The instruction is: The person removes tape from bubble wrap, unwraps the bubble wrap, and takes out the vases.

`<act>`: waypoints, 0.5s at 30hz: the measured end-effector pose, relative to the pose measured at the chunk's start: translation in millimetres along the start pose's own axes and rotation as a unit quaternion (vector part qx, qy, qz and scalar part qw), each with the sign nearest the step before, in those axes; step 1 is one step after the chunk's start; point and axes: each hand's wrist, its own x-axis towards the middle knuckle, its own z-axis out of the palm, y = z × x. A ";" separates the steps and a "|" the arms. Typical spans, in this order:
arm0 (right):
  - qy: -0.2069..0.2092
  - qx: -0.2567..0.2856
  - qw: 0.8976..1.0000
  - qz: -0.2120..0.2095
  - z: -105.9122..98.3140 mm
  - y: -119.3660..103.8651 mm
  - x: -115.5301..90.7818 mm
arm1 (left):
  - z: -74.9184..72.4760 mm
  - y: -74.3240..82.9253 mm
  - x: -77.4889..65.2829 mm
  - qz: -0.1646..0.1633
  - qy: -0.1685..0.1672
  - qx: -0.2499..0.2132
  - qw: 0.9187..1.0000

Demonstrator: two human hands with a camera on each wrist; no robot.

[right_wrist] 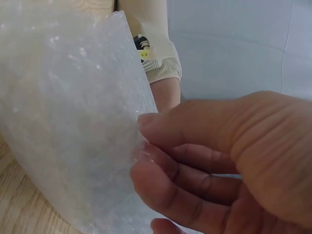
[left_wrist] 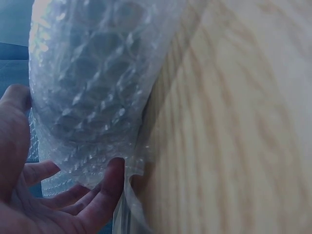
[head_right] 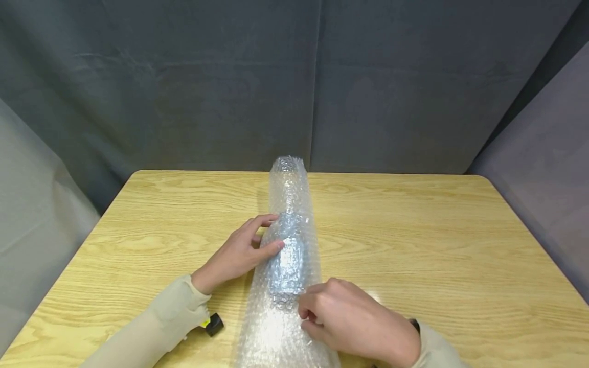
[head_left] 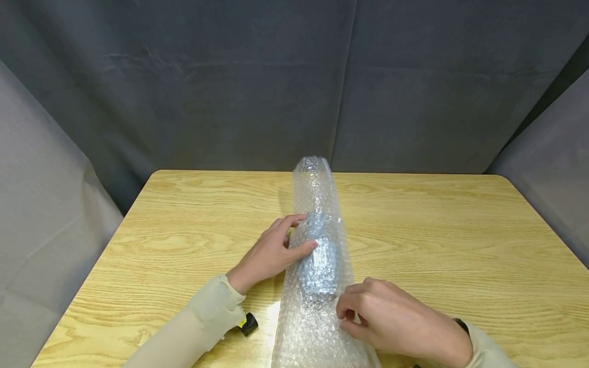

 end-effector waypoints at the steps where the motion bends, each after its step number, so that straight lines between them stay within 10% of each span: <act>1: -0.001 0.000 1.000 0.003 -0.1 -0.2 0.2 | 0.3 -0.3 0.2 0.001 0.001 0.001 1.000; 15: -0.002 0.017 1.000 0.006 3.2 -0.3 0.7 | 0.6 0.5 -0.4 0.008 0.003 0.006 1.000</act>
